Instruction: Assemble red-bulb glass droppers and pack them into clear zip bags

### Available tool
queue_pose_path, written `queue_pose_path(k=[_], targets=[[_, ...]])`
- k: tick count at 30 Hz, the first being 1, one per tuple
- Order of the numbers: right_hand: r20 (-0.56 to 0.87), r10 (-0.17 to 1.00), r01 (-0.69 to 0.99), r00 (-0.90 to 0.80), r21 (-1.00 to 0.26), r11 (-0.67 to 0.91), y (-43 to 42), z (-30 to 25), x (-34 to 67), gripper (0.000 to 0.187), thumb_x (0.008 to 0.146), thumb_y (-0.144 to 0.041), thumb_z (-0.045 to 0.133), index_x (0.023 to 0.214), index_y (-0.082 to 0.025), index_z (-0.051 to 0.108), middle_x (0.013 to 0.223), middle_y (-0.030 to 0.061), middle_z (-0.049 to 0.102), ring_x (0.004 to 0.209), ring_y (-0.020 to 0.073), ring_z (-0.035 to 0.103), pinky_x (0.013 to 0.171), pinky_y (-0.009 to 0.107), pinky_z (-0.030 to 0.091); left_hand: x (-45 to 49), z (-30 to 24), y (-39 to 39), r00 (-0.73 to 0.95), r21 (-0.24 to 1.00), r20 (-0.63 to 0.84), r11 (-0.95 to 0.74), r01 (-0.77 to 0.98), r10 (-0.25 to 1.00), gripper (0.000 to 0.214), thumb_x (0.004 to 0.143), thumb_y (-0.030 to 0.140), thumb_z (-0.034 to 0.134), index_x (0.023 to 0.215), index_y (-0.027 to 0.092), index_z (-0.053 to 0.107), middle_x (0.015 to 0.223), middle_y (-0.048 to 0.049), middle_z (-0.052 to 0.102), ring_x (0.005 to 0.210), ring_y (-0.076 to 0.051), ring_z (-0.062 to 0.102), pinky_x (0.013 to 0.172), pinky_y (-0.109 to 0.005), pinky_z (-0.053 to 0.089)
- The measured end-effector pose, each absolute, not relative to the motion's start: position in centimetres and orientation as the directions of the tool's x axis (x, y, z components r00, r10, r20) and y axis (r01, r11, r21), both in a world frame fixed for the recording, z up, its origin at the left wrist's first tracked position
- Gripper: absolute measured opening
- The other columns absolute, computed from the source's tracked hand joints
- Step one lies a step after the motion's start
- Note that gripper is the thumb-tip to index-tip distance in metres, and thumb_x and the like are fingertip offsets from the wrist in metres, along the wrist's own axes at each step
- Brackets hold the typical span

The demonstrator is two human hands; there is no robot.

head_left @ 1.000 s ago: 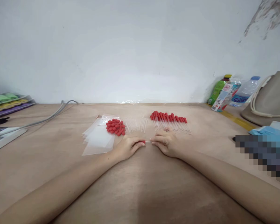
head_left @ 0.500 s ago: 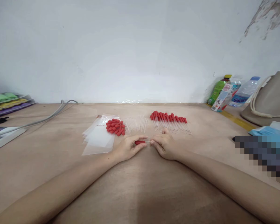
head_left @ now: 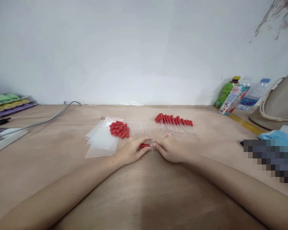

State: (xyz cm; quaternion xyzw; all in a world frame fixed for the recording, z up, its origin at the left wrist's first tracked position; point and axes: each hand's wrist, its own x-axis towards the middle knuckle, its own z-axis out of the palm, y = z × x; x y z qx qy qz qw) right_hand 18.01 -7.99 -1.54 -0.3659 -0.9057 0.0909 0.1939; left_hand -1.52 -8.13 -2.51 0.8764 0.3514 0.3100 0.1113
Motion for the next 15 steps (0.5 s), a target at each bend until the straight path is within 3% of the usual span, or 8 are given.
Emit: queue_pose_path(k=[4,7,10,12,15], targets=[[0.16,0.686,0.623,-0.71,-0.311,0.718,-7.7,0.7,19.5,0.025,0.082,-0.022,0.042,0.064,-0.017,0.059,0.061,0.0,0.061,0.053,0.01,0.048,0.062,0.027,0.033,-1.6,-2.5,-7.9,0.516,0.432,0.448,-0.682,0.59,0.73,0.034,0.078,0.027,0.057,0.11,0.018,0.051,0.089,-0.0024,0.067,0.078,-0.014,0.063,0.069,-0.024,0.05],[0.033,0.767,0.665,-0.64,-0.475,0.576,-6.2,1.7,21.4,0.026,0.079,-0.027,0.046,0.061,-0.016,0.061,0.059,0.0013,0.061,0.049,0.0097,0.047,0.05,0.023,0.033,-1.7,-2.6,-7.8,0.48,0.447,0.447,-0.653,0.611,0.755,0.038,0.076,0.025,0.059,0.112,0.017,0.049,0.09,-0.0037,0.064,0.075,-0.014,0.061,0.067,-0.025,0.049],[0.01,0.898,0.69,-0.44,-0.636,0.345,-3.9,1.7,22.3,0.028,0.078,-0.035,0.047,0.063,-0.016,0.061,0.064,0.0025,0.064,0.05,0.0099,0.05,0.049,0.022,0.035,-1.6,-2.5,-7.7,0.519,0.4,0.442,-0.679,0.616,0.732,0.029,0.078,0.022,0.055,0.106,0.018,0.052,0.095,-0.0042,0.063,0.079,-0.015,0.058,0.07,-0.027,0.048],[0.057,0.963,0.757,-0.264,-0.606,0.244,-2.5,1.3,21.8,0.028,0.076,-0.036,0.047,0.06,-0.016,0.059,0.06,0.0023,0.062,0.05,0.0106,0.051,0.047,0.022,0.035,-1.5,-2.4,-7.7,0.556,0.359,0.438,-0.704,0.613,0.707,0.021,0.079,0.021,0.053,0.1,0.019,0.055,0.097,-0.0037,0.062,0.085,-0.017,0.057,0.075,-0.029,0.047],[0.162,0.98,0.881,-0.113,-0.44,0.175,-0.9,0.8,19.5,0.027,0.075,-0.032,0.045,0.055,-0.017,0.057,0.057,0.0034,0.059,0.054,0.0135,0.053,0.049,0.023,0.033,-1.5,-2.5,-7.7,0.58,0.344,0.434,-0.722,0.601,0.69,0.018,0.081,0.022,0.05,0.098,0.019,0.057,0.098,-0.0038,0.062,0.091,-0.017,0.056,0.079,-0.031,0.046]])
